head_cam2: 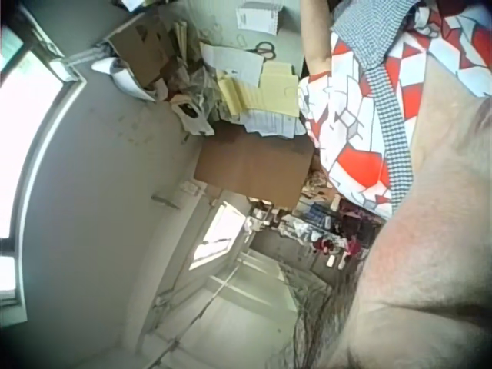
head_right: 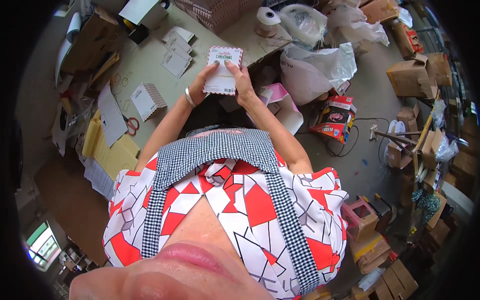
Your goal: Sorting and organizing small printed cards or flattened boxes at a workstation.
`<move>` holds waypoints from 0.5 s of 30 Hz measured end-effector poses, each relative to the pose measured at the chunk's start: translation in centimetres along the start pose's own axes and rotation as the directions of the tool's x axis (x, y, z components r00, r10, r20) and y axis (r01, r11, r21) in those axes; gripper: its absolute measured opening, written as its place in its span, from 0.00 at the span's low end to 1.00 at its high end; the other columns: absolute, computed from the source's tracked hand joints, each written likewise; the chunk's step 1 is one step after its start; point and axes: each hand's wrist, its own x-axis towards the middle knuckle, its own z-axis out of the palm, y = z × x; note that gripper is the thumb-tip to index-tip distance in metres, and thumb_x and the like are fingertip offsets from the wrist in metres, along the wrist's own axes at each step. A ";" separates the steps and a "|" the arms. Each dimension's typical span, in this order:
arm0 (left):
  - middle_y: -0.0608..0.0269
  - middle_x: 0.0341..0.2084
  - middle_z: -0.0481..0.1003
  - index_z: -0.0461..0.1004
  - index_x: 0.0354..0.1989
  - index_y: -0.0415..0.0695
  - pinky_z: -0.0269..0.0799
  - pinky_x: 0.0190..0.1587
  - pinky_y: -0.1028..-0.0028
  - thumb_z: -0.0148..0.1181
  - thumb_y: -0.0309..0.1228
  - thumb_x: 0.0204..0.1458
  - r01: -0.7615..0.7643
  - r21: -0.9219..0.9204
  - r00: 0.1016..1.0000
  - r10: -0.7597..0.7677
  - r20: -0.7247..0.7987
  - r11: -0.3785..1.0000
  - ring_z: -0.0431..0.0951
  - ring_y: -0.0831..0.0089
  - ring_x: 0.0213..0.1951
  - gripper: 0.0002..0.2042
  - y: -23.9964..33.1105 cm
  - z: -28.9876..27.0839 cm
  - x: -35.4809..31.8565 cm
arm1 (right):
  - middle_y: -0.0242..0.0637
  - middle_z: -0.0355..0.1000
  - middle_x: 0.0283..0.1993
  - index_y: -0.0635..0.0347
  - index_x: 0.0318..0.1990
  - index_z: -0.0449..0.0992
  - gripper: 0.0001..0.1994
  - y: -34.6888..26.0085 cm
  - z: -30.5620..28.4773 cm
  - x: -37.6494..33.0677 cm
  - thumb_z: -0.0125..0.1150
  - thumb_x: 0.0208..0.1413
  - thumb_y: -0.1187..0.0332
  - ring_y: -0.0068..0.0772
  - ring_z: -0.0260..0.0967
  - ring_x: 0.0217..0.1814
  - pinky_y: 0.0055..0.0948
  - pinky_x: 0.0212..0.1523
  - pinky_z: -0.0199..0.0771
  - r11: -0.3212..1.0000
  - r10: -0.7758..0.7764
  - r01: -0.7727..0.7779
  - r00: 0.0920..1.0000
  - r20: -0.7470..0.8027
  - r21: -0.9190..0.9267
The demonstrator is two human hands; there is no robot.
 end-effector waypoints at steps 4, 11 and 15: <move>0.61 0.44 0.75 0.67 0.56 0.42 0.75 0.45 0.73 0.53 0.46 0.57 0.021 -0.189 1.000 -0.024 -0.011 0.982 0.78 0.72 0.42 0.24 0.8 -1.2 1.8 | 0.40 0.72 0.45 0.66 0.54 0.65 0.25 -0.3 0.9 3.6 0.58 0.58 0.55 0.31 0.73 0.43 0.29 0.44 0.75 0.996 0.042 -0.045 0.998 -0.047 -0.072; 0.61 0.44 0.75 0.67 0.56 0.43 0.76 0.44 0.73 0.52 0.45 0.58 0.006 -0.239 1.000 -0.004 0.006 0.971 0.78 0.71 0.41 0.23 4.4 -4.3 4.2 | 0.42 0.67 0.51 0.66 0.59 0.57 0.31 -1.0 3.0 8.3 0.57 0.57 0.52 0.31 0.70 0.50 0.30 0.50 0.72 0.979 0.084 -0.093 0.995 -0.053 -0.183; 0.58 0.44 0.73 0.64 0.55 0.42 0.76 0.45 0.70 0.54 0.43 0.56 -0.050 -0.232 0.999 0.052 0.002 0.971 0.77 0.69 0.43 0.23 6.8 -4.9 5.1 | 0.42 0.66 0.53 0.65 0.61 0.56 0.34 -2.0 4.6 9.6 0.58 0.56 0.50 0.32 0.68 0.53 0.30 0.53 0.70 0.974 0.083 -0.088 0.996 -0.031 -0.209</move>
